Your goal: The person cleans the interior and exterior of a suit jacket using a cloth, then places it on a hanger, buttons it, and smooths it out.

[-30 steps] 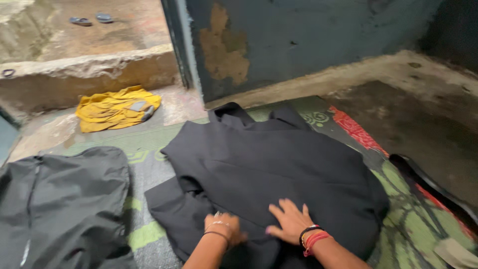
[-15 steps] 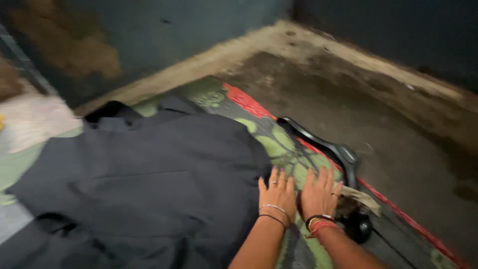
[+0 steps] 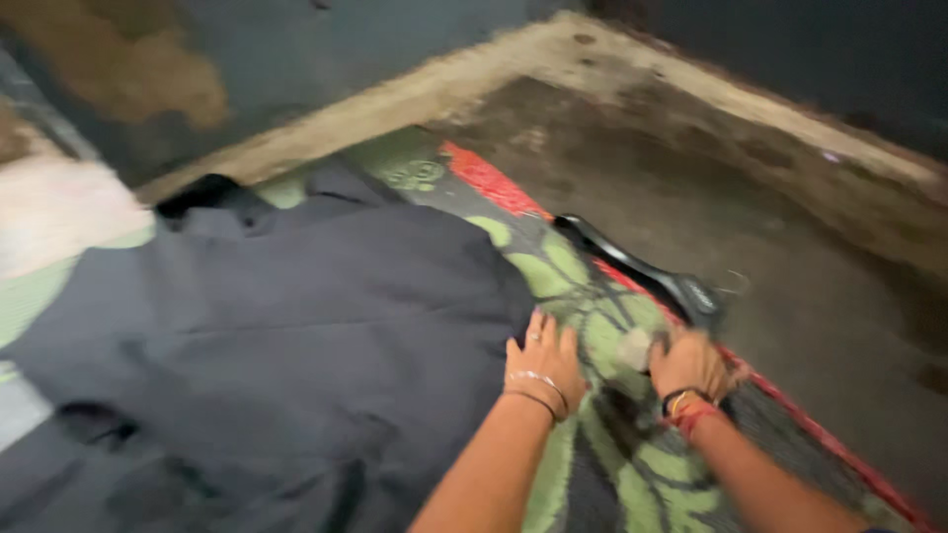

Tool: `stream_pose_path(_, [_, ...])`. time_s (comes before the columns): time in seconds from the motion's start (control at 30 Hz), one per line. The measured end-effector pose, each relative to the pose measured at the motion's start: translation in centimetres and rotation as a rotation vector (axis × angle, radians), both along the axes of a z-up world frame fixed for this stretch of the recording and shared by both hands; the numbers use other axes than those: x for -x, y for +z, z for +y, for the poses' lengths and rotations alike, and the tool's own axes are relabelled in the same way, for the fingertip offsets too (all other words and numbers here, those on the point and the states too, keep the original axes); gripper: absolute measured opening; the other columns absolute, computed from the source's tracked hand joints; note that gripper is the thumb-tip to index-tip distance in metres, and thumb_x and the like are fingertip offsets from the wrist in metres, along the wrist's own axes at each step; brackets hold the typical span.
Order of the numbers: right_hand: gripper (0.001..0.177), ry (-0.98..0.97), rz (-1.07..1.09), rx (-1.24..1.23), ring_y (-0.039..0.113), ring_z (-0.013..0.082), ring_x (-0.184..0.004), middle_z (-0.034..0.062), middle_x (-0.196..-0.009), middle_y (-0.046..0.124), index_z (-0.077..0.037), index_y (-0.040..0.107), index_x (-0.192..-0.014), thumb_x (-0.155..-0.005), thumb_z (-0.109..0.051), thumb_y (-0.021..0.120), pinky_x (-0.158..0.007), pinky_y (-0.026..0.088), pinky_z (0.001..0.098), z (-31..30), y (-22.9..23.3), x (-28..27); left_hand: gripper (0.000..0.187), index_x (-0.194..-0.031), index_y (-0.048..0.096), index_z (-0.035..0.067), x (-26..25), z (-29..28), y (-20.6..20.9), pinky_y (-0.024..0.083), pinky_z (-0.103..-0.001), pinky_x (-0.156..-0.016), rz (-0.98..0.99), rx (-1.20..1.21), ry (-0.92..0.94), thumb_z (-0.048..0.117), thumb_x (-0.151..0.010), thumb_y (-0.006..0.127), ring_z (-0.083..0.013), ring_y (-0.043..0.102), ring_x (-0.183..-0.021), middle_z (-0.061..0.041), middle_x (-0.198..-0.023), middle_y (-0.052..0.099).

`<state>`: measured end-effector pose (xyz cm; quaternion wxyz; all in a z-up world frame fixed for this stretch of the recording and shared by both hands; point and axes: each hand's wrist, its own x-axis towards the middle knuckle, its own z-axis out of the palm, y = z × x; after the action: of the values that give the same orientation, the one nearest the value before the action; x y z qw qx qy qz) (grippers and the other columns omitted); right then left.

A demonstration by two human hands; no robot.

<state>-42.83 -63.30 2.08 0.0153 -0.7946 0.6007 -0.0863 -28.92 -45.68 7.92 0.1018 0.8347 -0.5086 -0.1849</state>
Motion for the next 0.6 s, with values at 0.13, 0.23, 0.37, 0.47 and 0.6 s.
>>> stream_pose_path(0.13, [0.04,0.623,-0.77,0.437,0.061,0.0403,-0.128,0.0198,-0.139,0.064,-0.006,0.068,-0.13,-0.092,-0.019,0.064,-0.114,0.045,0.0497,4.2,8.3,-12.3,0.084,-0.156,0.029,0.011,-9.5,6.7,5.1,0.031,-0.063,-0.114,-0.122,-0.009,0.14,0.047,-0.091,0.068,-0.0321,0.009,-0.157,-0.015,-0.166,0.023])
stream_pose_path(0.23, [0.051,0.805,-0.858,0.53,0.054,0.0455,-0.131,0.0298,-0.144,0.056,0.006,0.06,-0.137,-0.09,-0.013,0.065,-0.112,0.042,0.0499,12.8,13.3,-19.2,0.066,-0.144,0.044,0.012,-15.8,14.4,8.6,0.039,-0.059,-0.113,-0.168,0.014,0.314,0.045,-0.092,0.067,-0.0315,0.02,-0.157,-0.012,-0.157,0.042])
stream_pose_path(0.37, [0.032,1.218,-0.683,0.152,0.065,0.0393,-0.109,0.0171,-0.115,0.071,-0.004,0.07,-0.109,-0.082,-0.02,0.065,-0.09,0.048,0.0516,26.5,9.9,-23.1,0.065,-0.145,0.044,0.013,-21.1,26.9,8.5,0.038,-0.055,-0.115,-0.088,-0.003,0.669,0.046,-0.093,0.067,-0.0392,0.025,-0.153,-0.017,-0.152,0.046])
stream_pose_path(0.47, [0.04,1.325,0.011,-0.677,0.075,0.0326,-0.084,0.0151,-0.085,0.078,-0.008,0.081,-0.09,-0.09,-0.047,0.072,-0.079,0.057,0.0435,32.3,6.2,-23.2,0.07,-0.147,0.044,0.013,-23.1,35.5,5.5,0.029,-0.05,-0.122,0.016,-0.172,0.816,0.052,-0.093,0.067,-0.0394,0.023,-0.153,-0.02,-0.155,0.041])
stream_pose_path(0.6, [0.04,1.116,-0.042,-0.518,0.076,0.0312,-0.091,0.0147,-0.095,0.077,-0.011,0.082,-0.097,-0.092,-0.048,0.066,-0.084,0.058,0.0408,35.2,4.3,-26.0,0.07,-0.146,0.049,0.01,-25.2,43.5,0.5,0.019,-0.046,-0.128,0.1,-0.437,0.85,0.06,-0.098,0.059,-0.0397,0.029,-0.152,-0.025,-0.156,0.041])
